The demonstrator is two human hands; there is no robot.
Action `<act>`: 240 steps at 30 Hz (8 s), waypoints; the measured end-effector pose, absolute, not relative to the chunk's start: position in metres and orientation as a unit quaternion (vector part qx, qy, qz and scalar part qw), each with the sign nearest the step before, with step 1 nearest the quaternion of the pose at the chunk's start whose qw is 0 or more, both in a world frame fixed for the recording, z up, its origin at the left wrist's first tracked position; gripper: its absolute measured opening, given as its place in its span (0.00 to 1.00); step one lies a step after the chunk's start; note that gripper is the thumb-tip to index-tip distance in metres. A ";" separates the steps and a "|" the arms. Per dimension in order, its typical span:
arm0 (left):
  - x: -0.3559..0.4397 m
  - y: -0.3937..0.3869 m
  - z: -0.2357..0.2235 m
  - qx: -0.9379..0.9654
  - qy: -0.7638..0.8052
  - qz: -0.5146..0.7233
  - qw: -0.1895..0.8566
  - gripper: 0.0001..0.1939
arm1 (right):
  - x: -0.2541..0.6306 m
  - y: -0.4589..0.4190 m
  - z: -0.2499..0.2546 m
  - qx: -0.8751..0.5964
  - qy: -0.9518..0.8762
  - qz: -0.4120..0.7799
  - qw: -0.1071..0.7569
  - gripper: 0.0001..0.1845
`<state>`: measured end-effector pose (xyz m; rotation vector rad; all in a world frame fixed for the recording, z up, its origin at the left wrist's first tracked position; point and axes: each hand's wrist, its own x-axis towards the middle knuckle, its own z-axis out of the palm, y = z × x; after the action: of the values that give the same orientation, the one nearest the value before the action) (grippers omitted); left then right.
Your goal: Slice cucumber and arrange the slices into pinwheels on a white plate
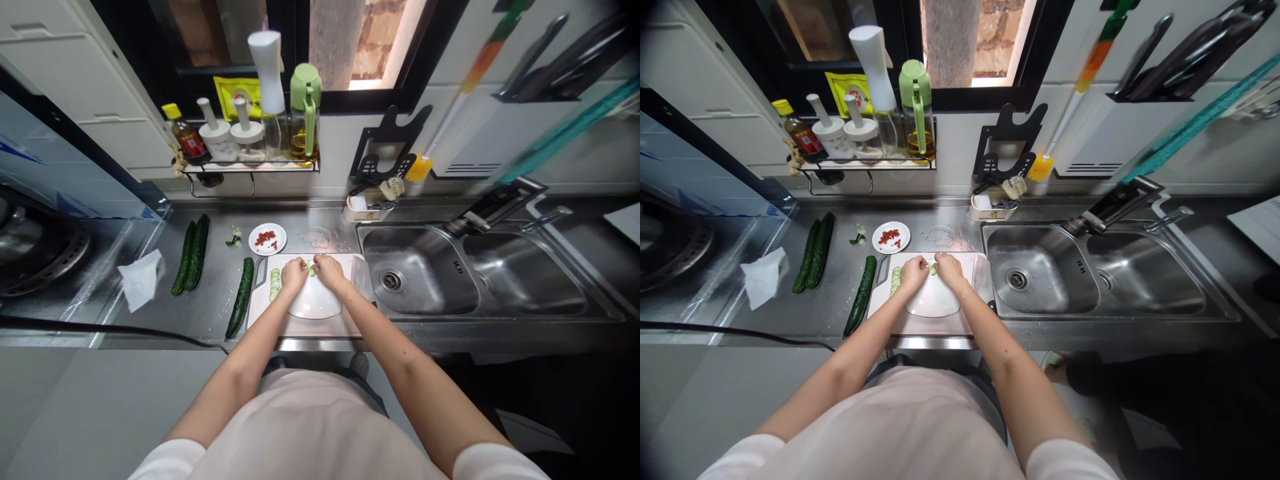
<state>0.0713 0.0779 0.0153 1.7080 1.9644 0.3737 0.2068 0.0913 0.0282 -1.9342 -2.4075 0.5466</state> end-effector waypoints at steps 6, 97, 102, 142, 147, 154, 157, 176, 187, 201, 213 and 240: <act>0.068 0.077 0.016 0.622 0.722 0.154 0.262 0.07 | 0.214 0.087 0.031 -0.638 -0.749 0.178 0.029 0.13; 0.067 0.071 0.009 0.598 0.688 0.303 0.278 0.07 | 0.212 0.064 0.038 -0.707 -0.678 0.198 0.035 0.13; 0.060 0.036 0.014 0.601 0.643 0.378 0.287 0.07 | 0.213 0.046 0.045 -0.696 -0.683 0.208 0.073 0.14; -0.016 -0.035 -0.003 0.556 0.796 0.167 0.170 0.12 | 0.206 -0.061 0.051 -0.651 -0.714 0.248 0.070 0.11; -0.014 -0.033 -0.001 0.538 0.802 0.188 0.179 0.08 | 0.208 -0.061 0.052 -0.651 -0.713 0.248 0.078 0.12; -0.008 -0.033 0.002 0.515 0.794 0.239 0.216 0.04 | 0.211 -0.061 0.050 -0.650 -0.713 0.246 0.095 0.13; -0.008 -0.034 0.002 0.492 0.776 0.297 0.260 0.04 | 0.212 -0.061 0.050 -0.649 -0.712 0.250 0.099 0.13; 0.027 -0.028 0.073 0.448 0.553 0.485 0.509 0.13 | 0.201 -0.029 0.097 -0.589 -0.695 0.297 0.286 0.13; 0.033 -0.030 0.088 0.455 0.521 0.477 0.542 0.14 | 0.193 -0.019 0.104 -0.514 -0.721 0.326 0.331 0.11; 0.038 -0.033 0.096 0.346 0.538 0.485 0.596 0.19 | 0.197 -0.014 0.101 -0.476 -0.730 0.314 0.377 0.09; 0.036 -0.032 0.099 0.184 0.439 0.428 0.768 0.21 | 0.202 -0.018 0.104 -0.431 -0.756 0.325 0.372 0.11; 0.071 -0.005 0.057 0.365 0.485 0.439 0.663 0.21 | 0.236 -0.012 0.054 -0.525 -0.729 0.311 0.310 0.09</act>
<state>0.0710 -0.0051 0.0575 0.8248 1.0954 0.9914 0.2360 -0.0125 0.0541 -1.3863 -1.9269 0.8215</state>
